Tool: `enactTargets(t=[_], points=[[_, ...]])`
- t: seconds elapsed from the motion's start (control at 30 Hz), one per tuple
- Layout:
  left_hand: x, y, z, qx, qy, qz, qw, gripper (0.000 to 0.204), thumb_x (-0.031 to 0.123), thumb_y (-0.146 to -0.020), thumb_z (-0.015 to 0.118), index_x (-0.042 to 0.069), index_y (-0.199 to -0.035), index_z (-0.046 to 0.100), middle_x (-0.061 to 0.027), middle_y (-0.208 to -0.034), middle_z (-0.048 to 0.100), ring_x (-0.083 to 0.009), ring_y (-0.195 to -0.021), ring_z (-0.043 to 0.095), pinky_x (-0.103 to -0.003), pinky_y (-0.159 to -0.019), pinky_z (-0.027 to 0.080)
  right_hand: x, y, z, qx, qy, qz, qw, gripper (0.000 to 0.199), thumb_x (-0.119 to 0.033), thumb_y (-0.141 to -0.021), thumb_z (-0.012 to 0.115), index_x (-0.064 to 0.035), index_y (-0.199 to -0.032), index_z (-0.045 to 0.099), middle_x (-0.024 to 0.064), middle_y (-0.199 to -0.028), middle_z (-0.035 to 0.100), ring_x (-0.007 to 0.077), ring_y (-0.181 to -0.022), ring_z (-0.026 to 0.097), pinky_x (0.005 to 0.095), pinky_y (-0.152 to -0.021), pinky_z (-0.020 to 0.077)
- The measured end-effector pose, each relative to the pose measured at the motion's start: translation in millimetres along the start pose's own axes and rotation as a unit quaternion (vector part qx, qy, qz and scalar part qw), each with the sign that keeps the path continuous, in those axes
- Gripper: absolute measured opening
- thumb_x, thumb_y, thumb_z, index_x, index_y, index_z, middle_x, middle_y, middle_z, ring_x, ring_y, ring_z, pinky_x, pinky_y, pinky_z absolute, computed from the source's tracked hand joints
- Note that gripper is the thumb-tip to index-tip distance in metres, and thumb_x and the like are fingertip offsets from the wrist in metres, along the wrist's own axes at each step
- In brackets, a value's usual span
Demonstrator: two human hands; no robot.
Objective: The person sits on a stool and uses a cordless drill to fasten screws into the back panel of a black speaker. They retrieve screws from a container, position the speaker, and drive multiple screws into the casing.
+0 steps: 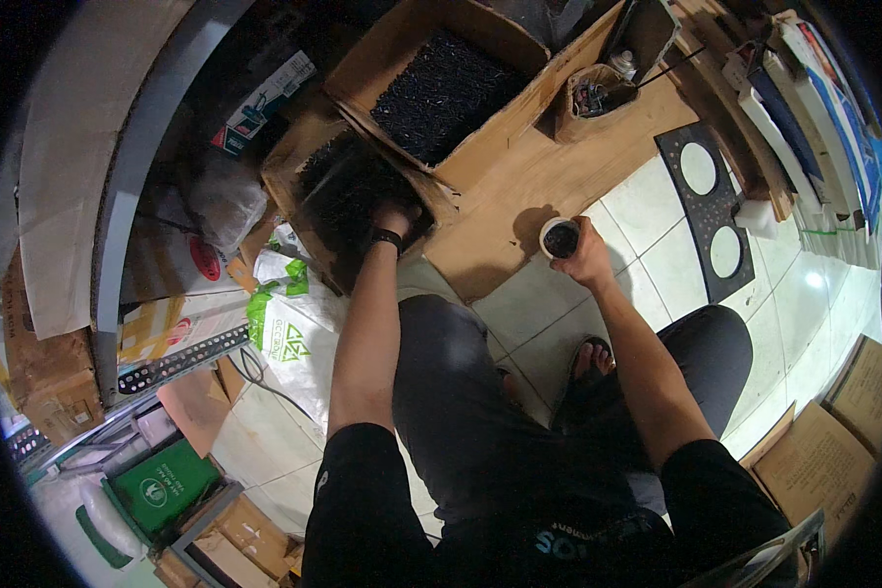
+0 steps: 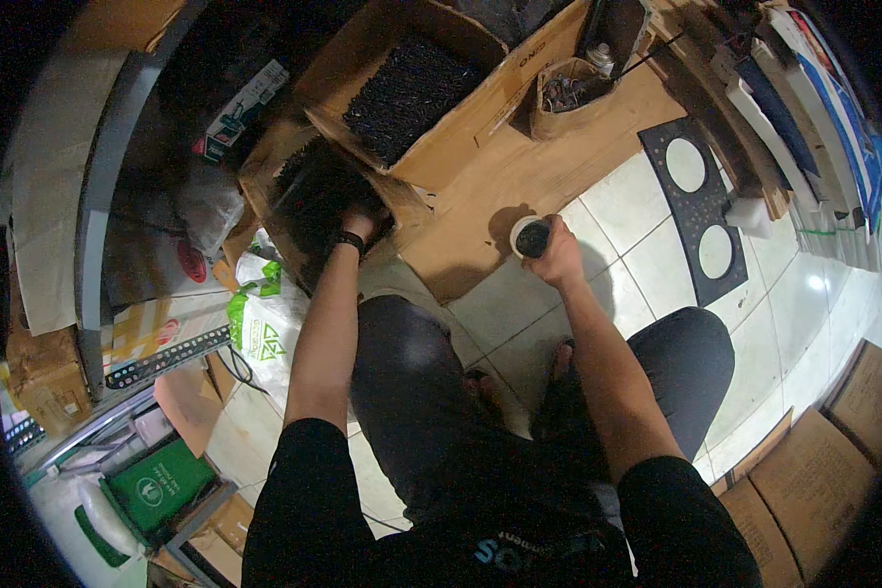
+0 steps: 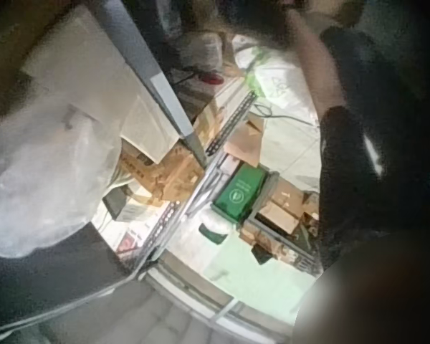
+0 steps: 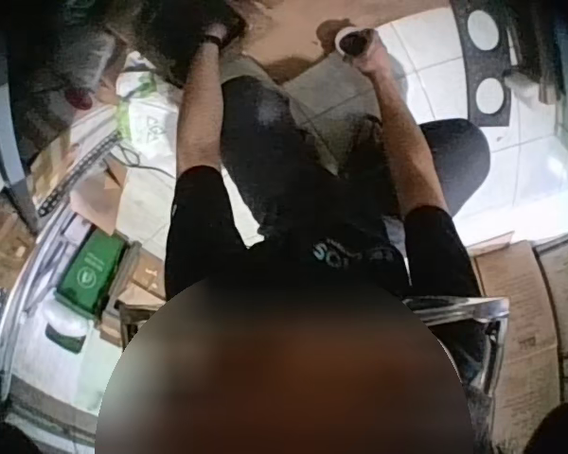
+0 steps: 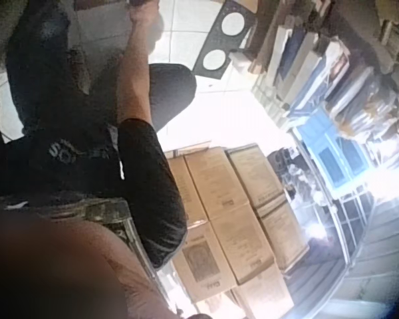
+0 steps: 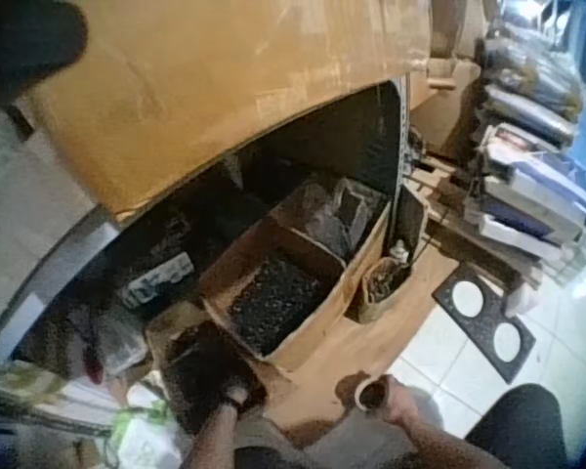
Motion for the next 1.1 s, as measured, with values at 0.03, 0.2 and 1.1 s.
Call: enactTargets(t=[0.03, 0.2, 1.1], points=[[0, 2, -3, -0.006, 0.033, 0.004, 0.999, 0.041, 0.035, -0.092, 0.071, 0.004, -0.118, 0.073, -0.0219, -0.127, 0.069, -0.0412, -0.115, 0.066, -0.048, -0.096, 0.051, -1, 1, 2, -0.006, 0.003, 0.008, 1.000, 0.087, -0.019, -0.055, 0.092, 0.0017, -0.128, 0.050, 0.0262, -0.118, 0.066, 0.0434, -0.114, 0.064, 0.0472, -0.097, 0.0531], [-10, 34, -34, 0.037, 0.172, -0.038, 0.984, 0.039, 0.029, -0.093, 0.072, 0.002, -0.121, 0.072, -0.0199, -0.115, 0.073, -0.0359, -0.097, 0.071, -0.045, -0.083, 0.055, -16, 0, 8, -0.012, -0.044, -0.023, 0.999, 0.087, -0.017, -0.057, 0.090, 0.0010, -0.131, 0.049, 0.0257, -0.121, 0.065, 0.0444, -0.116, 0.062, 0.0474, -0.100, 0.0516], [286, 165, -116, -0.188, 0.338, 0.384, 0.838, 0.027, 0.009, -0.098, 0.066, 0.002, -0.124, 0.066, -0.0105, -0.119, 0.070, -0.0170, -0.107, 0.067, -0.035, -0.093, 0.054, -161, -10, -122, -0.006, -0.140, -0.220, 0.965, 0.083, -0.011, -0.062, 0.086, -0.0004, -0.135, 0.048, 0.0233, -0.119, 0.067, 0.0372, -0.114, 0.067, 0.0442, -0.093, 0.0544]])
Point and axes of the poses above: each hand's wrist, its own y-axis away from the middle knuckle, its own z-axis out of the palm, x = y × z, the point moved 7 cm from there along -y, towards the middle knuckle
